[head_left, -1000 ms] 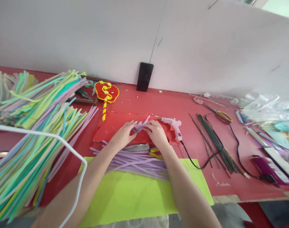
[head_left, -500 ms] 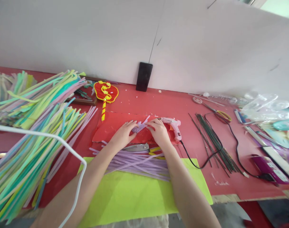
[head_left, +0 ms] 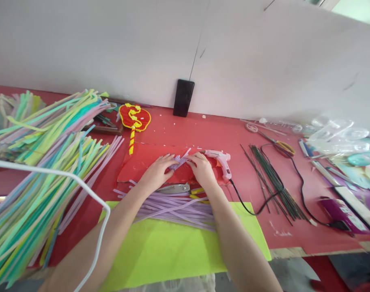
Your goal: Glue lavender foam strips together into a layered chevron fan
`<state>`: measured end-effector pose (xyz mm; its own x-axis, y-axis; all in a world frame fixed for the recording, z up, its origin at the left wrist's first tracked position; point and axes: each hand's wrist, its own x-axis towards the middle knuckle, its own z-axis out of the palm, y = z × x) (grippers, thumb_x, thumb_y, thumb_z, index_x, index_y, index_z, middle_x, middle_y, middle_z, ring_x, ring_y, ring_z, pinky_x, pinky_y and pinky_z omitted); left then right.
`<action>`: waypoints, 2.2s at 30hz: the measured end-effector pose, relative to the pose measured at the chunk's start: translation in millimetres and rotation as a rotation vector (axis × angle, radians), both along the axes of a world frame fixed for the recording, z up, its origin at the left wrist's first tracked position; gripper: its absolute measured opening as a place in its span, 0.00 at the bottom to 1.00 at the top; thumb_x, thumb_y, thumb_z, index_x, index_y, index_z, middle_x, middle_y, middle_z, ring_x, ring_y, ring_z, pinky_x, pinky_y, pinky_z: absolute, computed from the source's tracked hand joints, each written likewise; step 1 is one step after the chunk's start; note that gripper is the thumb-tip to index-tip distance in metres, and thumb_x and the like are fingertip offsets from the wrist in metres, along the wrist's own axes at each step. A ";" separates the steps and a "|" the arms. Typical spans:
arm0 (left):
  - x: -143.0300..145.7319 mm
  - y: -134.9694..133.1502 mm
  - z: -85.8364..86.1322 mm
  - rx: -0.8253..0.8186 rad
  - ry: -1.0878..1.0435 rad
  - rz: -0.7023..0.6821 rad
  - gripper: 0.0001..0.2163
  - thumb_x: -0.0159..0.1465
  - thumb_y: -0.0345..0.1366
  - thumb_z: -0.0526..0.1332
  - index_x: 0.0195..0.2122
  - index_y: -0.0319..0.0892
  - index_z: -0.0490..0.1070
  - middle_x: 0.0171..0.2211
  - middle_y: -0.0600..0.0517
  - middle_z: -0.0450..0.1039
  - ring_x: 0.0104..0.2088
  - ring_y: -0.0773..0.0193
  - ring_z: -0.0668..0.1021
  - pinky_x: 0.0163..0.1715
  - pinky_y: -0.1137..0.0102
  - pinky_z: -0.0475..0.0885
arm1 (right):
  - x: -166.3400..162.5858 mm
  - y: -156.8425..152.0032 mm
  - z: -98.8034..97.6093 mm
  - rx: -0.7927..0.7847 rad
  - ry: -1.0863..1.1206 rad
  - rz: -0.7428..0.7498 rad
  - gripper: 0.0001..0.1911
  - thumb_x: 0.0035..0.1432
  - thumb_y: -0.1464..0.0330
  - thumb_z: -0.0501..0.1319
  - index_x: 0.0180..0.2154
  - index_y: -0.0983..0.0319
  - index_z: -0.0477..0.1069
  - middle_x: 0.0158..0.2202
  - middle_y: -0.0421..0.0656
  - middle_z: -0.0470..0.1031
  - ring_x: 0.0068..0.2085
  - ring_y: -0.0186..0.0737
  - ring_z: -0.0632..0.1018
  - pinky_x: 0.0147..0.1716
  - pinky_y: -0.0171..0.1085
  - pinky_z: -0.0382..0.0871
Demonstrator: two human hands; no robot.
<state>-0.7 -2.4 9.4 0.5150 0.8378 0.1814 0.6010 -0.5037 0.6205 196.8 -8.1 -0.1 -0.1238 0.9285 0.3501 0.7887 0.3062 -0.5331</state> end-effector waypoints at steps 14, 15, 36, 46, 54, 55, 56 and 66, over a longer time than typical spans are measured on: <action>0.0 0.6 -2.5 0.020 -0.023 -0.002 0.16 0.60 0.29 0.56 0.49 0.46 0.69 0.58 0.50 0.64 0.60 0.59 0.63 0.60 0.56 0.57 | -1.7 1.5 -2.4 0.029 0.051 0.007 0.11 0.58 0.73 0.54 0.38 0.58 0.75 0.37 0.44 0.73 0.41 0.42 0.73 0.43 0.40 0.68; 0.0 0.6 -2.4 0.022 -0.026 -0.001 0.16 0.60 0.29 0.56 0.49 0.46 0.69 0.58 0.50 0.64 0.60 0.60 0.63 0.60 0.56 0.58 | -2.0 1.6 -2.4 0.028 0.043 0.006 0.11 0.58 0.73 0.54 0.38 0.58 0.75 0.37 0.44 0.73 0.41 0.42 0.73 0.43 0.40 0.68; -0.1 0.9 -3.6 0.001 -0.021 0.004 0.16 0.60 0.29 0.56 0.49 0.45 0.69 0.58 0.48 0.64 0.60 0.59 0.63 0.60 0.56 0.57 | -4.3 1.3 0.3 0.026 0.015 -0.024 0.11 0.58 0.73 0.55 0.38 0.59 0.75 0.36 0.45 0.72 0.41 0.42 0.72 0.43 0.41 0.68; -0.6 0.0 -3.1 0.008 -0.022 0.003 0.16 0.61 0.30 0.55 0.50 0.46 0.68 0.58 0.49 0.63 0.60 0.59 0.63 0.60 0.56 0.57 | -6.7 -2.1 4.1 0.071 -0.008 -0.005 0.11 0.58 0.72 0.56 0.37 0.57 0.76 0.35 0.44 0.72 0.39 0.42 0.72 0.41 0.40 0.68; -0.6 0.8 -4.6 0.006 -0.043 0.004 0.16 0.60 0.29 0.55 0.49 0.46 0.69 0.58 0.49 0.64 0.60 0.59 0.64 0.60 0.55 0.57 | -7.0 -1.0 2.4 0.073 -0.038 -0.025 0.11 0.57 0.73 0.56 0.37 0.57 0.76 0.35 0.44 0.72 0.39 0.42 0.71 0.41 0.41 0.68; -0.7 0.9 -4.8 0.004 -0.043 0.001 0.16 0.60 0.29 0.55 0.49 0.46 0.69 0.58 0.49 0.64 0.60 0.59 0.64 0.60 0.55 0.57 | -7.0 -0.9 2.2 0.072 -0.040 -0.026 0.12 0.57 0.73 0.56 0.37 0.57 0.76 0.35 0.44 0.72 0.39 0.42 0.71 0.41 0.41 0.68; -0.7 1.0 -4.9 0.002 -0.043 -0.001 0.16 0.59 0.29 0.55 0.49 0.46 0.69 0.58 0.50 0.63 0.60 0.59 0.64 0.60 0.56 0.56 | -6.9 -0.8 2.1 0.071 -0.041 -0.028 0.12 0.57 0.74 0.56 0.37 0.57 0.76 0.35 0.44 0.72 0.39 0.42 0.71 0.41 0.41 0.68; -0.2 0.6 -3.1 -0.002 -0.021 0.003 0.15 0.60 0.29 0.55 0.48 0.45 0.69 0.58 0.49 0.63 0.60 0.59 0.63 0.60 0.57 0.57 | -7.6 -1.2 2.4 0.094 -0.053 -0.046 0.10 0.58 0.73 0.56 0.34 0.58 0.76 0.34 0.44 0.72 0.38 0.43 0.71 0.41 0.41 0.68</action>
<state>-0.9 -1.9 6.3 0.5082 0.8400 0.1902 0.5899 -0.5004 0.6338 189.1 -9.3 2.4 -0.1029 0.8970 0.4300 0.8295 0.3159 -0.4606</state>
